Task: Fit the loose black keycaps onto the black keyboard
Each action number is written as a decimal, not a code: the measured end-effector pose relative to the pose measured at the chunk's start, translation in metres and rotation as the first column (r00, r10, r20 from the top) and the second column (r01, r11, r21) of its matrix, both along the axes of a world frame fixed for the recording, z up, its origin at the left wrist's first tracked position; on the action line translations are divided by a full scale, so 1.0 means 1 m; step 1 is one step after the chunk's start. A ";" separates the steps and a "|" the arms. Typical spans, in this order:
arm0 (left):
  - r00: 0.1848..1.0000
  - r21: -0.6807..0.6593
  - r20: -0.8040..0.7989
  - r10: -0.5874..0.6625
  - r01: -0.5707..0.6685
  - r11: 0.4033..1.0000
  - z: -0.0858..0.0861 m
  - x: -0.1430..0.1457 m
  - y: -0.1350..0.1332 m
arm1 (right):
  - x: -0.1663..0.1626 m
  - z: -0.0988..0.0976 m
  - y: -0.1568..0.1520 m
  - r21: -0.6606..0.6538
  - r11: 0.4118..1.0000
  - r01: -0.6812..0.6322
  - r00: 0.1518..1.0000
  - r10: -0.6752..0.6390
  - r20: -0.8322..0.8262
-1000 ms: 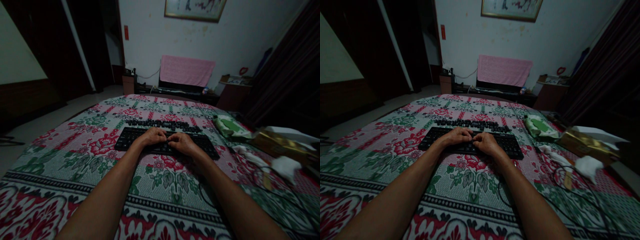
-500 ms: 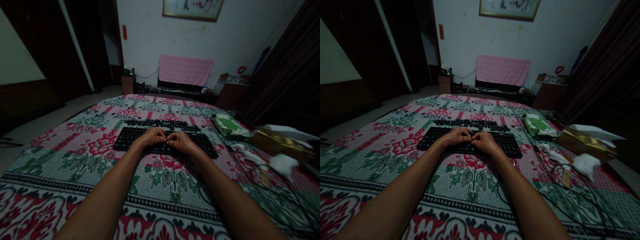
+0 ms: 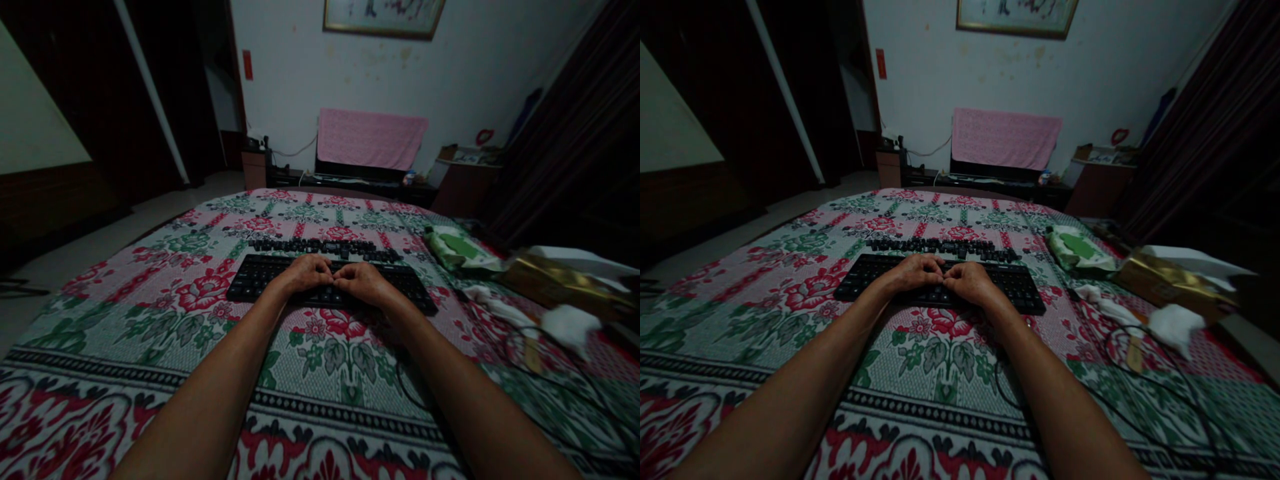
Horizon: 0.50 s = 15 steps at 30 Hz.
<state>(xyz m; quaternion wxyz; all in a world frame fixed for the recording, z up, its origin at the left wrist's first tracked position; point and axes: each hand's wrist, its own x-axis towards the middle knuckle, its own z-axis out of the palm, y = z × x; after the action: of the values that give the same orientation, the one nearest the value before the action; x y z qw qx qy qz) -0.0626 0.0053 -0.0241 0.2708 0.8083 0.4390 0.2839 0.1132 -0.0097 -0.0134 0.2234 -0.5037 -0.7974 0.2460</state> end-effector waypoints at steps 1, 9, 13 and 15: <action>1.000 0.003 0.004 0.001 -0.001 1.000 0.000 0.000 0.000 | 0.000 0.000 0.000 0.002 1.000 0.003 1.000 -0.003 -0.006; 0.999 -0.019 0.041 0.010 -0.009 1.000 0.000 0.003 -0.001 | 0.000 -0.004 0.001 0.013 0.998 0.057 0.998 -0.056 -0.020; 0.999 -0.029 0.014 0.034 -0.034 0.999 0.003 0.004 -0.003 | -0.001 -0.002 0.000 0.004 0.998 0.060 0.998 -0.060 -0.009; 0.999 -0.036 0.004 0.047 -0.047 0.998 0.005 0.005 -0.004 | -0.001 -0.002 -0.001 0.005 0.998 0.068 0.998 -0.068 -0.003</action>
<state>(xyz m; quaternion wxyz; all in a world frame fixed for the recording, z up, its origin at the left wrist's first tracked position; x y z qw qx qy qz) -0.0578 0.0014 -0.0191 0.2794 0.7921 0.4622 0.2844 0.1120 -0.0105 -0.0150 0.2339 -0.5298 -0.7801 0.2369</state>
